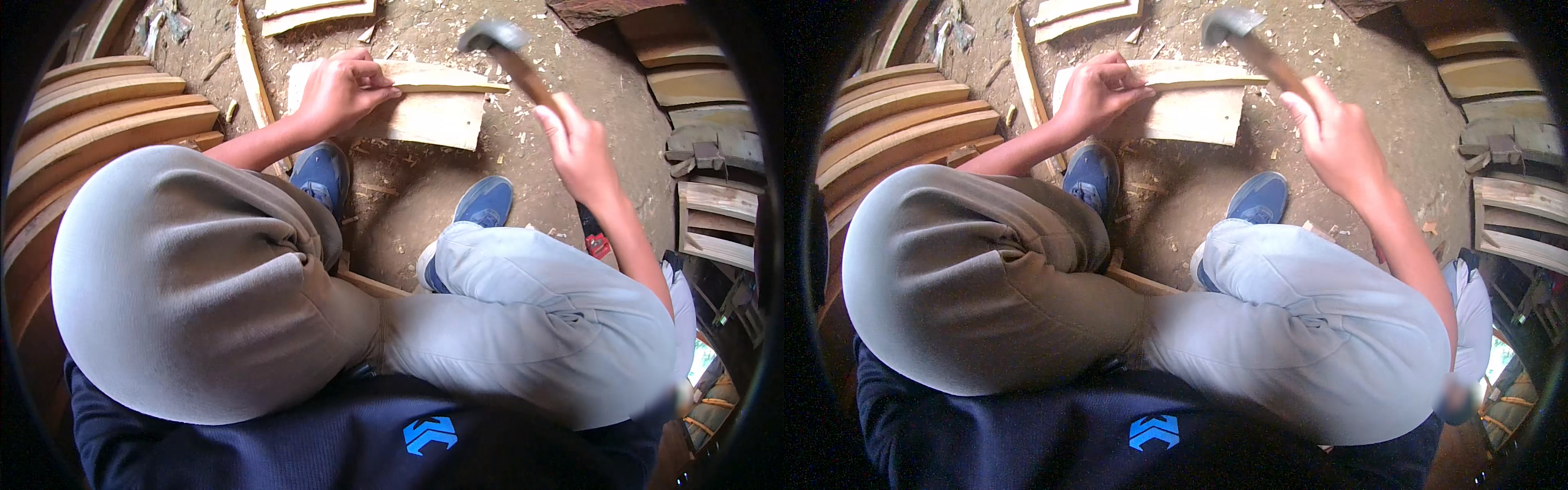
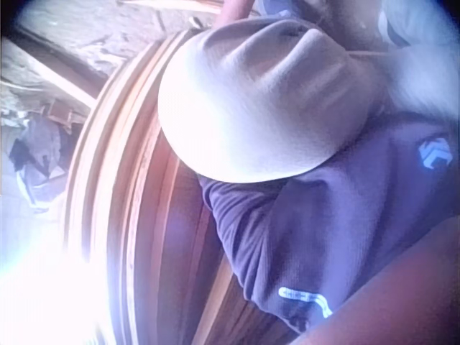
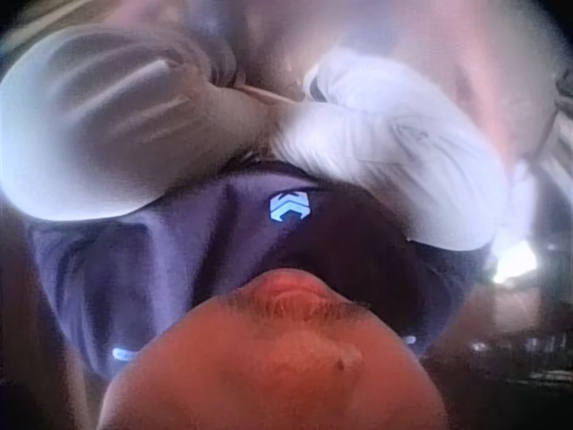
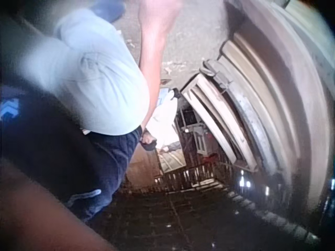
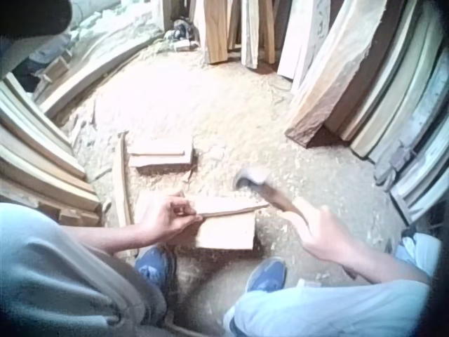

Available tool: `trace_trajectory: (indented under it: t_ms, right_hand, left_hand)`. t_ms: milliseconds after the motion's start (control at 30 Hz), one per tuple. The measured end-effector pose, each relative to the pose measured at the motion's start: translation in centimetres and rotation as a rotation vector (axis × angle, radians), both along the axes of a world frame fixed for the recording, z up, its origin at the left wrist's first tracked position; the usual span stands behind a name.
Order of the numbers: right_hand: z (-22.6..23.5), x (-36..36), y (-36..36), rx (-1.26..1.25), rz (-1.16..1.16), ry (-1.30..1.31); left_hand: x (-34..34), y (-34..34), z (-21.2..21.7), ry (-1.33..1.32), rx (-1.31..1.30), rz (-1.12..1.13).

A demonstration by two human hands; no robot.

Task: The person sits on the floor and uses a hammer to drive nails into small wooden pieces. They repeatedly pick up wood, position it, hammer nails, and inspect the pieces.

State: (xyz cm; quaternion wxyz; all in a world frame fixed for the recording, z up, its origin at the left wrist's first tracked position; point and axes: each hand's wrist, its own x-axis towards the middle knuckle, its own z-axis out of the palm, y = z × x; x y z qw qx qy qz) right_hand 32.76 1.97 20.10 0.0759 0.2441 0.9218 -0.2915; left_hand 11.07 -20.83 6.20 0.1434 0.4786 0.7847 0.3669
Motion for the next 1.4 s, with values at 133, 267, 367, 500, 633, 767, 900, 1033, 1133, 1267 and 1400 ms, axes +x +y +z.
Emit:
trace_trajectory:
  t_ms: [133,267,367,500,633,767,900,1033,1133,1267,1400]
  right_hand:
    - [-1.4,1.1,-0.7,0.064,0.055,-0.067]
    - [-0.2,0.4,-0.1,0.031,0.073,-0.09]
    - [0.5,1.2,-0.6,-0.029,0.001,0.035]
    - [-1.2,2.4,-0.5,0.102,0.065,-0.184]
    - [-0.6,3.4,-1.1,0.017,-0.022,0.063]
    - [-3.1,3.6,-0.7,0.184,0.06,-0.154]
    - [-0.9,3.6,-0.4,0.031,-0.026,-0.076]
    - [-1.8,4.1,-0.6,0.073,-0.015,0.005]
    - [-3.4,4.4,0.0,0.233,0.157,-0.026]
    - [-2.2,5.1,-1.5,0.088,-0.045,0.301]
    - [-5.2,5.3,0.2,0.233,0.055,-0.08]
  left_hand:
    - [0.3,0.7,-0.3,-0.006,0.025,-0.005]
    - [0.1,0.2,-0.3,-0.03,0.003,-0.006]
    - [0.2,0.1,-0.3,-0.009,0.017,-0.007]
    - [0.2,0.2,-0.3,0.002,0.019,-0.021]
    - [0.9,0.6,-0.1,-0.039,-0.005,-0.019]
    - [0.3,0.1,-0.1,0.003,-0.022,-0.024]
    - [0.8,0.3,0.1,-0.086,-0.083,0.0]
    - [0.4,0.6,0.4,-0.023,-0.044,-0.029]
    - [0.0,0.4,0.3,-0.03,-0.049,-0.005]
    - [0.1,0.7,-0.3,-0.096,-0.047,-0.008]
    - [-0.1,0.5,0.4,-0.139,-0.144,0.007]
